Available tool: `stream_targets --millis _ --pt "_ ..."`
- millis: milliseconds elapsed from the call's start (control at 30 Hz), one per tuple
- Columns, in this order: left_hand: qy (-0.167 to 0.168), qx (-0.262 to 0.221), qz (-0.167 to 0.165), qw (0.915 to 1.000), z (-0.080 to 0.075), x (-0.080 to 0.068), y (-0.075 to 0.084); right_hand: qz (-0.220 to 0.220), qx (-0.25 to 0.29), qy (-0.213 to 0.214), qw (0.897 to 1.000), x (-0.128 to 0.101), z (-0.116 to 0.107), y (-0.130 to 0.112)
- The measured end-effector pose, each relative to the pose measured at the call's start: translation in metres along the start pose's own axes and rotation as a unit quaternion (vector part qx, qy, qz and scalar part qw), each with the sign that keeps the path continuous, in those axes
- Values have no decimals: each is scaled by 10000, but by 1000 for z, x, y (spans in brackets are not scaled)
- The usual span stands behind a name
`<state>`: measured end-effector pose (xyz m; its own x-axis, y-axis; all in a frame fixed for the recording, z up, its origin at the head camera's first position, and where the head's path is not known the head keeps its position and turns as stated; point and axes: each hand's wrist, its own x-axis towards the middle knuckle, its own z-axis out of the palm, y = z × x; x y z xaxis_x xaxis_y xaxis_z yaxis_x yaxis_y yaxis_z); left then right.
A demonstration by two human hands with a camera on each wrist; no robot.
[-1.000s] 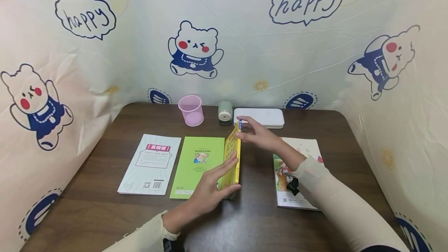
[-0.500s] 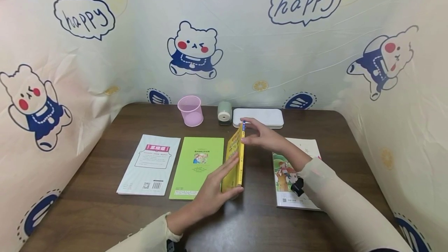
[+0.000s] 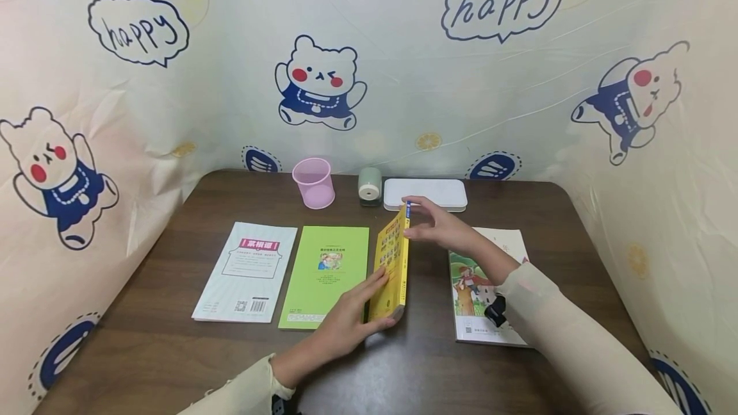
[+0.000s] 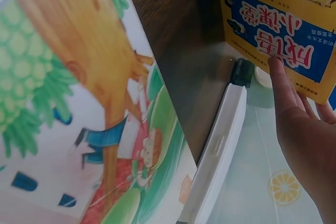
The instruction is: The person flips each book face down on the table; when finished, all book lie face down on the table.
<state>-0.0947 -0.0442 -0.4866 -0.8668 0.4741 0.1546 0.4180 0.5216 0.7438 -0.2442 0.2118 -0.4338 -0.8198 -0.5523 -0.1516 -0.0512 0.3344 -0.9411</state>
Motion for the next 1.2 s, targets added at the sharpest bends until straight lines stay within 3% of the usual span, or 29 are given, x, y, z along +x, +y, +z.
stream_targets --millis 233,433,733,1000,1200 --pt "-297 234 -492 9981 4 -2 -5 18 86 5 10000 -5 -2 7" --pt "-379 298 -593 9971 6 -2 -7 -14 35 -46 10000 -10 -6 14" --pt "-458 760 -236 9958 10 -1 -13 20 -114 -178 9998 -15 -12 24" --pt "-643 1092 -134 9919 10 0 -12 -21 -508 -178 9986 -16 -17 31" --pt "-771 1450 23 9864 9 2 -13 -102 -1206 -88 9926 -18 -18 36"
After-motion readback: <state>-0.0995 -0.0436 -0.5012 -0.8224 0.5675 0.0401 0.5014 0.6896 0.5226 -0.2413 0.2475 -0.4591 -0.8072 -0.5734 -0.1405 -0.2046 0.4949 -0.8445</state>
